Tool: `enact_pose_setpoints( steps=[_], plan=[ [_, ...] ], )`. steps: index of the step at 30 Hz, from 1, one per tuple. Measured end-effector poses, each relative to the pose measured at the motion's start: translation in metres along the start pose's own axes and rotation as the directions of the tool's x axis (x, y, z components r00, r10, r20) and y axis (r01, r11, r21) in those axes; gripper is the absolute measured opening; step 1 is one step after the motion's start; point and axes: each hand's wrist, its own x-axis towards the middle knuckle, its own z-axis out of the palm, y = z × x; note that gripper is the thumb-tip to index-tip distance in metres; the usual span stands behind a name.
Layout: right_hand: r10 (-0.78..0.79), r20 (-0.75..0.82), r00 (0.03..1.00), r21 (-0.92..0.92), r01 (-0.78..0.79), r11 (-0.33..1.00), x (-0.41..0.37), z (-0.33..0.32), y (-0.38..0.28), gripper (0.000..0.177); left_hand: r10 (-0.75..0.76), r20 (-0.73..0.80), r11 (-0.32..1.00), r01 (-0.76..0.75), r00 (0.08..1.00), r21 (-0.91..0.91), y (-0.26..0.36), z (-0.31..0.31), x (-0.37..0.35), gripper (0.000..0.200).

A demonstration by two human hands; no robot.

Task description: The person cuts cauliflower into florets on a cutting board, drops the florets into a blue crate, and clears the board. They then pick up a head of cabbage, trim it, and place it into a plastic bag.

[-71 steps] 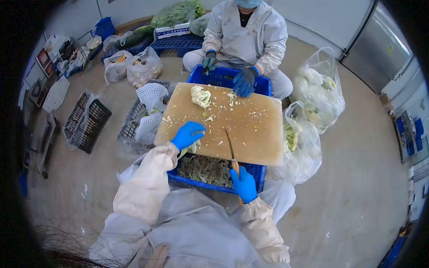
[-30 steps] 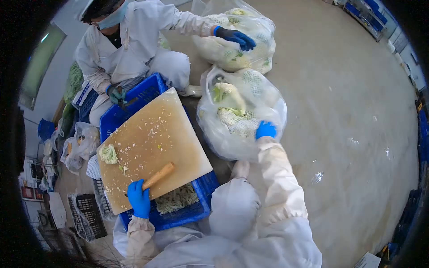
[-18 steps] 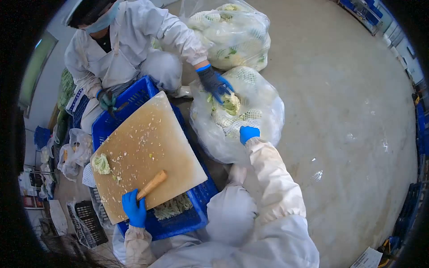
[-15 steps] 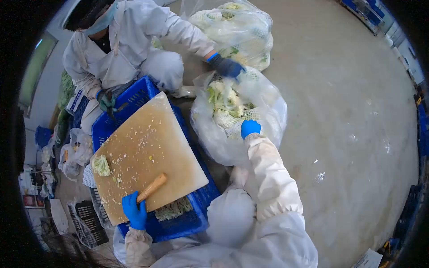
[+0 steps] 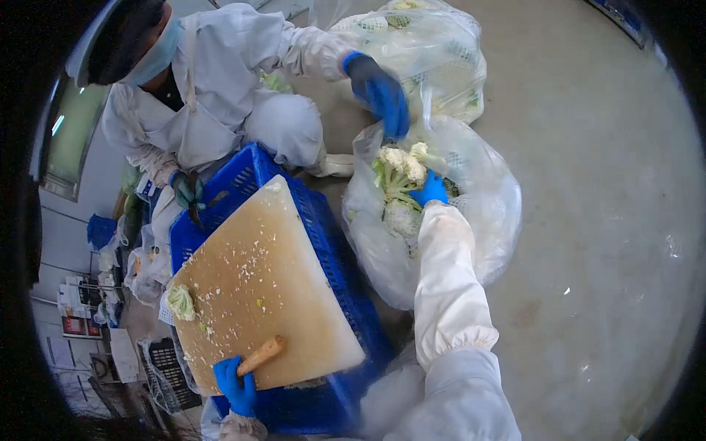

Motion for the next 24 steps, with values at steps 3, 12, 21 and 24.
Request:
enact_pose_setpoints(
  steps=[3,12,21,24],
  plan=[
    [0.015,0.033,0.999,0.099,-0.018,0.995,0.02,0.011,-0.002,0.09,-0.007,-0.024,1.0,0.007,1.0,-0.01,0.001,0.003,-0.001,0.034],
    [0.048,-0.204,0.978,0.05,-0.039,0.998,-0.04,-0.037,-0.048,0.049,-0.013,-0.099,0.998,0.007,0.995,-0.059,-0.002,0.003,-0.003,0.035],
    [-0.06,-0.117,0.991,0.011,0.061,0.998,-0.123,-0.163,-0.097,0.048,-0.001,-0.143,0.991,-0.018,0.99,-0.131,-0.003,-0.008,-0.005,0.031],
    [-0.127,-0.116,0.985,0.005,0.128,0.992,-0.163,-0.222,-0.111,0.051,0.004,-0.144,0.989,-0.025,0.99,-0.146,-0.006,-0.01,-0.006,0.03]
  ],
)
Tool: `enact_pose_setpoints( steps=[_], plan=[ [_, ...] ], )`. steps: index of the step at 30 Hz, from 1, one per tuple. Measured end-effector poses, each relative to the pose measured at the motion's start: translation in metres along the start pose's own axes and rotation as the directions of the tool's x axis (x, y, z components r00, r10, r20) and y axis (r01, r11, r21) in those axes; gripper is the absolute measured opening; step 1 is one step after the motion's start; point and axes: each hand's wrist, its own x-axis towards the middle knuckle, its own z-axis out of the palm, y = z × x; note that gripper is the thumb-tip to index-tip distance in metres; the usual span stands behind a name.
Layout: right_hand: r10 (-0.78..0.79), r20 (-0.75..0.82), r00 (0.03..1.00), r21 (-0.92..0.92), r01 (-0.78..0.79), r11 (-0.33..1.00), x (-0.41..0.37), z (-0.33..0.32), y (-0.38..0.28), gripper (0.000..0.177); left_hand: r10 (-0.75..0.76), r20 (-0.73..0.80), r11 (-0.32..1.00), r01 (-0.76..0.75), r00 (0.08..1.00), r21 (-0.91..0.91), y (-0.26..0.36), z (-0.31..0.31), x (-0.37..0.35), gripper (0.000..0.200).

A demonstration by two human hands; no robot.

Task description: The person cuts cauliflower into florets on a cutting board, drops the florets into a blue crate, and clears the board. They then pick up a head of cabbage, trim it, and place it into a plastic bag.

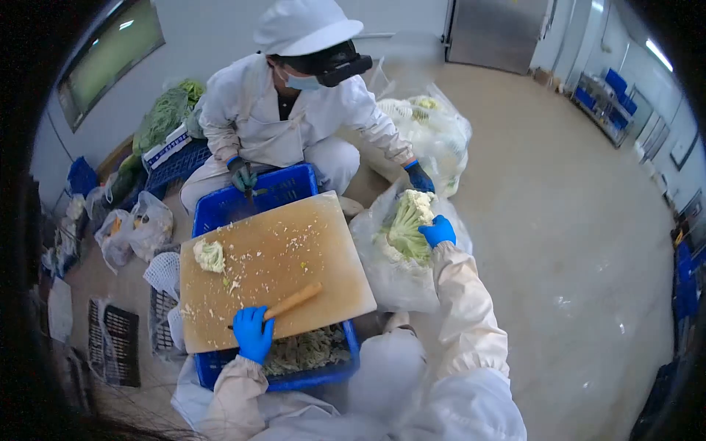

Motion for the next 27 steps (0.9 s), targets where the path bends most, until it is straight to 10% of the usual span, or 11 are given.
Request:
enact_pose_setpoints(
  steps=[8,11,14,15,17,22,24,26,27],
  plan=[
    [-0.202,0.006,0.979,0.586,0.16,0.794,-0.133,-0.127,-0.117,0.035,-0.007,0.1,0.979,-0.014,0.995,0.205,-0.013,-0.013,0.007,0.04],
    [-0.278,0.1,0.955,0.678,0.139,0.722,-0.192,-0.132,-0.182,0.03,-0.033,-0.154,0.952,-0.016,0.988,-0.305,0.006,-0.049,0.018,0.05],
    [-0.413,0.202,0.888,0.773,0.115,0.624,-0.241,-0.096,-0.242,0.03,-0.258,0.076,0.473,0.194,0.963,-0.86,0.029,-0.111,0.023,0.064],
    [-0.462,0.231,0.856,0.79,0.112,0.603,-0.259,-0.077,-0.262,0.03,-0.296,0.067,0.483,0.21,0.953,-0.85,0.025,-0.123,0.022,0.064],
    [-0.544,0.283,0.79,0.79,0.13,0.6,-0.296,-0.034,-0.297,0.031,-0.37,0.099,0.058,0.129,0.924,-0.99,0.009,-0.145,0.012,0.071],
    [-0.72,0.29,0.631,0.759,0.306,0.574,-0.369,0.092,-0.365,0.039,-0.656,0.016,0.036,0.052,0.754,-0.998,-0.054,-0.192,-0.037,0.071],
    [-0.657,0.488,0.575,0.733,0.139,0.666,-0.396,0.108,-0.386,0.043,-0.759,-0.04,0.001,-0.06,0.65,-0.998,-0.11,-0.188,-0.059,0.068],
    [-0.572,0.657,0.491,0.66,-0.007,0.751,-0.409,0.116,-0.4,0.047,-0.801,-0.084,0.058,-0.063,0.593,-0.996,-0.15,-0.215,-0.073,0.065],
    [-0.668,0.51,0.542,0.743,0.114,0.66,-0.403,0.118,-0.389,0.05,-0.784,-0.231,0.309,0.039,0.576,-0.95,-0.176,-0.225,-0.078,0.065]
  ],
)
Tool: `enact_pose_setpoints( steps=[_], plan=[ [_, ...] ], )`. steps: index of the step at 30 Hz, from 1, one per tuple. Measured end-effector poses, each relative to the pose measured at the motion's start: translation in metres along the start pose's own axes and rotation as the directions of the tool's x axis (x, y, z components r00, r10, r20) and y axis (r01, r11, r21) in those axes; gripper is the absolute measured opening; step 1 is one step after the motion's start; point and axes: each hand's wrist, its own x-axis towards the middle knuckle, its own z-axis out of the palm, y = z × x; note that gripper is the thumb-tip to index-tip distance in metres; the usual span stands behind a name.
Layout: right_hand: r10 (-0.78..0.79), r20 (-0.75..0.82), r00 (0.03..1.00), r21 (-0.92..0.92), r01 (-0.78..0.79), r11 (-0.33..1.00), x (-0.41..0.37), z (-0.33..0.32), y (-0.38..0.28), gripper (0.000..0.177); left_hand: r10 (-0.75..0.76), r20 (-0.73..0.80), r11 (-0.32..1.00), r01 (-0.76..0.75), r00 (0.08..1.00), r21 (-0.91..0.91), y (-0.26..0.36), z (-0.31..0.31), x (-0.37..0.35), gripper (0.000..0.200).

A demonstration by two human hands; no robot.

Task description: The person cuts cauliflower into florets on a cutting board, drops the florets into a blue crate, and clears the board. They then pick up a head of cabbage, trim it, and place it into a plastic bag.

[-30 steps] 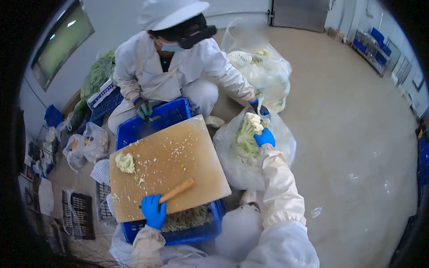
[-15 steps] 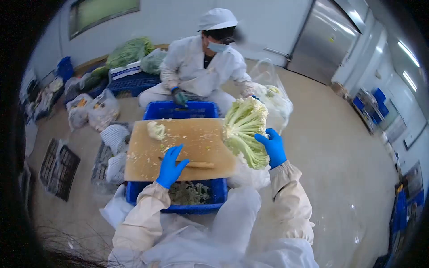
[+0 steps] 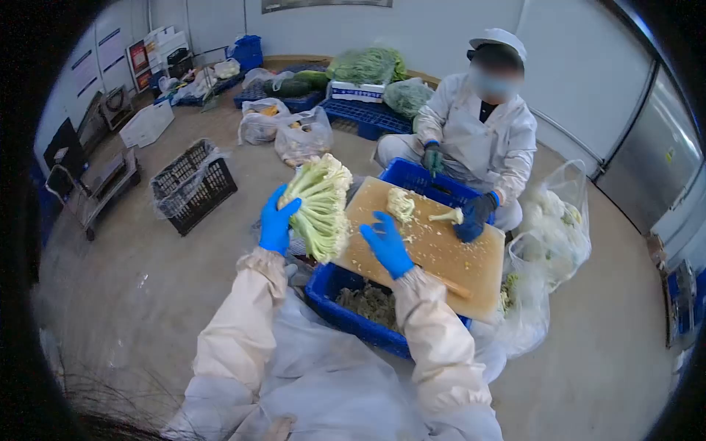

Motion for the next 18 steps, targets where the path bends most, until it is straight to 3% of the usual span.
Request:
enact_pose_setpoints(
  steps=[1,2,3,4,5,7,8,10,11,13,14,15,17,18],
  plan=[
    [-0.167,-0.074,0.983,-0.044,0.164,0.986,-0.005,-0.014,0.013,0.054,0.141,0.002,0.963,-0.137,0.99,0.23,0.002,-0.015,0.018,0.066],
    [-0.349,-0.09,0.933,-0.33,0.303,0.894,-0.004,-0.042,0.041,0.056,0.145,-0.004,0.962,-0.14,0.989,0.234,0.01,-0.022,0.029,0.066],
    [-0.517,-0.057,0.854,-0.586,0.39,0.71,-0.005,-0.073,0.067,0.058,0.35,0.206,0.698,-0.401,0.914,0.593,0.022,-0.027,0.04,0.065],
    [-0.436,-0.051,0.899,-0.729,0.264,0.631,-0.019,-0.097,0.076,0.058,0.406,0.469,0.256,-0.59,0.784,0.765,0.026,-0.032,0.049,0.064],
    [-0.348,-0.053,0.936,-0.848,0.142,0.511,-0.035,-0.117,0.081,0.058,0.395,0.461,0.262,-0.579,0.795,0.772,0.021,-0.04,0.06,0.064],
    [-0.15,-0.101,0.984,-0.945,-0.048,0.322,-0.06,-0.138,0.093,0.06,0.19,0.611,-0.036,-0.616,0.769,0.787,0.01,-0.051,0.099,0.059],
    [-0.136,-0.108,0.985,-0.943,-0.058,0.327,-0.072,-0.145,0.104,0.06,0.176,0.616,-0.033,-0.621,0.768,0.783,-0.001,-0.062,0.115,0.059],
    [-0.136,0.004,0.991,-0.984,0.028,0.176,-0.082,-0.162,0.115,0.06,0.116,0.614,0.036,-0.621,0.781,0.783,-0.025,-0.083,0.137,0.056],
    [-0.135,-0.003,0.991,-0.984,0.021,0.175,-0.077,-0.17,0.117,0.06,0.116,0.618,0.04,-0.626,0.777,0.779,-0.033,-0.087,0.144,0.056],
    [-0.18,0.0,0.984,-0.992,0.023,0.127,-0.084,-0.168,0.124,0.059,0.005,0.336,0.186,-0.331,0.942,0.925,-0.049,-0.1,0.149,0.056],
    [-0.232,0.013,0.973,-0.994,0.037,0.101,-0.082,-0.168,0.126,0.055,0.127,0.502,0.154,-0.517,0.855,0.842,-0.06,-0.105,0.151,0.055],
    [-0.232,0.023,0.972,-0.995,0.046,0.093,-0.074,-0.17,0.125,0.055,0.131,0.493,0.159,-0.509,0.86,0.846,-0.061,-0.104,0.15,0.055],
    [-0.131,-0.011,0.991,-0.999,-0.004,0.053,-0.072,-0.169,0.13,0.048,0.098,0.549,-0.015,-0.55,0.83,0.835,-0.064,-0.093,0.152,0.056],
    [-0.113,-0.01,0.994,-0.999,-0.004,0.051,-0.077,-0.168,0.129,0.048,-0.038,0.448,-0.025,-0.449,0.893,0.893,-0.061,-0.088,0.148,0.061]
  ],
)
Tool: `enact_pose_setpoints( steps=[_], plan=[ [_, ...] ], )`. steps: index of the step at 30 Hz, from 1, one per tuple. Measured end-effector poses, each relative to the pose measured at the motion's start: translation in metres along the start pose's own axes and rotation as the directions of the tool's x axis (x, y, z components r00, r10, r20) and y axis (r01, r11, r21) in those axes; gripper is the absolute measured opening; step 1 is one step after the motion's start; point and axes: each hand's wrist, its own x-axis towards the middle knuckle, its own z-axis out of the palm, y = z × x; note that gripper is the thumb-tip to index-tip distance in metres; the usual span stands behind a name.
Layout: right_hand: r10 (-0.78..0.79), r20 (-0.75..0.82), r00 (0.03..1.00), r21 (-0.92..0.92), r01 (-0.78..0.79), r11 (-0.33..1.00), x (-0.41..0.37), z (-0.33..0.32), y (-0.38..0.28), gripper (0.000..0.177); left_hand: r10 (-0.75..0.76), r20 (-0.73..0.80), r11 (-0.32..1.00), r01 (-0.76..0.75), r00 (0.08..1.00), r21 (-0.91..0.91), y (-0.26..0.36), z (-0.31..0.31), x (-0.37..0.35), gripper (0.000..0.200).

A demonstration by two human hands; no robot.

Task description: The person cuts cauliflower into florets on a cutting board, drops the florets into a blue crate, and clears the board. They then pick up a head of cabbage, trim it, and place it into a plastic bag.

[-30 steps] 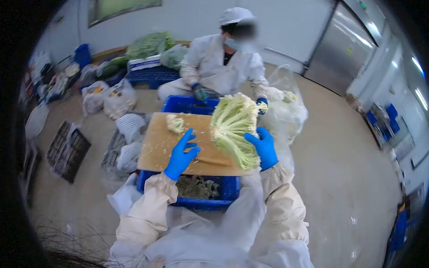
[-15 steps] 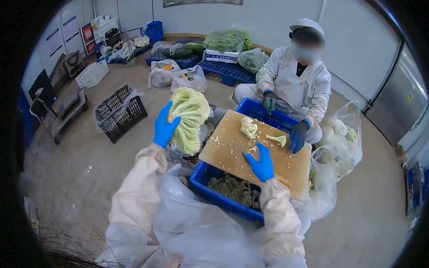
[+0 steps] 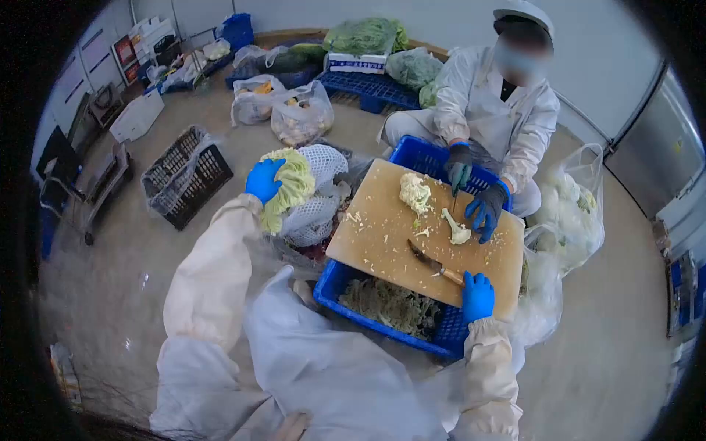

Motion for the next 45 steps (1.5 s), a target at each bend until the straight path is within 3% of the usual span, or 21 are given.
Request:
enact_pose_setpoints(
  steps=[1,3,4,5,6,7,8,9,10,12,13,15,17,20,23,24,33,37,40,42,45],
  plan=[
    [-0.009,0.029,1.0,0.041,0.008,0.999,0.003,-0.003,-0.001,0.047,-0.013,0.003,1.0,0.013,1.0,-0.002,-0.004,0.005,-0.006,0.061],
    [0.0,0.037,0.999,0.094,-0.003,0.996,0.011,-0.009,-0.008,0.045,-0.041,-0.169,0.953,-0.013,0.985,-0.302,-0.009,0.005,-0.001,0.064],
    [-0.013,-0.038,0.999,0.154,0.018,0.988,0.01,-0.012,-0.012,0.041,-0.149,-0.199,0.823,0.009,0.969,-0.569,-0.013,0.006,-0.007,0.061],
    [-0.026,-0.109,0.994,0.213,0.048,0.976,0.007,-0.015,-0.018,0.037,-0.15,-0.194,0.826,0.015,0.969,-0.564,-0.015,0.01,-0.017,0.061],
    [-0.029,-0.104,0.994,0.222,0.052,0.974,0.004,-0.019,-0.026,0.037,-0.349,-0.088,0.466,0.091,0.933,-0.88,-0.016,0.012,-0.028,0.055],
    [0.003,-0.157,0.988,0.368,0.055,0.928,0.003,-0.023,-0.034,0.034,-0.473,0.089,-0.004,0.099,0.877,-0.995,-0.017,0.012,-0.038,0.05],
    [0.043,-0.204,0.978,0.503,0.067,0.862,0.002,-0.025,-0.042,0.031,-0.477,0.084,0.004,0.098,0.875,-0.995,-0.012,0.011,-0.051,0.05],
    [0.038,-0.205,0.978,0.508,0.073,0.858,0.0,-0.022,-0.05,0.031,-0.312,0.256,-0.428,0.106,0.915,-0.898,-0.004,0.011,-0.066,0.045],
    [0.105,-0.136,0.985,0.659,0.011,0.752,-0.002,-0.02,-0.058,0.028,-0.086,0.335,-0.769,0.151,0.938,-0.621,0.002,0.007,-0.076,0.04],
    [0.144,-0.002,0.99,0.878,-0.067,0.473,-0.004,-0.004,-0.066,0.021,-0.119,0.326,-0.752,0.129,0.938,-0.647,0.005,0.002,-0.092,0.04],
    [0.139,-0.003,0.99,0.882,-0.063,0.468,-0.004,-0.015,-0.076,0.021,-0.141,0.319,-0.738,0.115,0.937,-0.665,0.014,0.001,-0.09,0.04],
    [0.103,0.331,0.938,0.943,-0.332,-0.016,-0.007,-0.036,-0.098,0.018,-0.179,0.304,-0.707,0.092,0.936,-0.701,0.024,-0.005,-0.068,0.04],
    [0.091,0.281,0.955,0.959,-0.278,-0.044,-0.009,-0.035,-0.112,0.018,-0.21,0.288,-0.678,0.073,0.934,-0.732,0.03,-0.012,-0.075,0.039],
    [0.11,0.33,0.937,0.918,-0.292,-0.267,-0.012,-0.048,-0.136,0.018,-0.256,0.264,-0.634,0.044,0.93,-0.772,0.037,-0.016,-0.077,0.039],
    [0.009,0.387,0.922,0.9,-0.376,-0.221,-0.014,-0.051,-0.141,0.017,-0.3,0.235,-0.59,0.013,0.924,-0.807,0.038,-0.018,-0.113,0.039],
    [-0.003,0.383,0.924,0.901,-0.374,-0.221,-0.015,-0.047,-0.143,0.017,-0.312,0.22,-0.574,0.001,0.924,-0.819,0.039,-0.022,-0.084,0.039],
    [-0.028,0.324,0.946,0.938,-0.325,-0.121,-0.021,-0.042,-0.156,0.023,-0.388,0.11,-0.415,-0.068,0.915,-0.907,0.039,-0.041,-0.126,0.037],
    [-0.014,0.271,0.963,0.957,-0.271,-0.104,-0.026,-0.036,-0.154,0.024,-0.411,0.066,-0.359,-0.095,0.909,-0.928,0.048,-0.044,-0.078,0.037],
    [-0.012,0.358,0.934,0.929,-0.357,-0.097,-0.027,-0.039,-0.15,0.029,-0.443,0.056,-0.322,-0.1,0.895,-0.941,0.061,-0.037,-0.097,0.037],
    [-0.02,0.377,0.926,0.92,-0.376,-0.106,-0.028,-0.044,-0.149,0.029,-0.629,0.049,-0.222,-0.119,0.775,-0.968,0.079,-0.023,-0.094,0.041],
    [-0.013,0.383,0.924,0.917,-0.381,-0.12,-0.03,-0.044,-0.145,0.028,-0.719,0.011,-0.121,-0.109,0.695,-0.987,0.089,-0.014,-0.09,0.043]
  ],
)
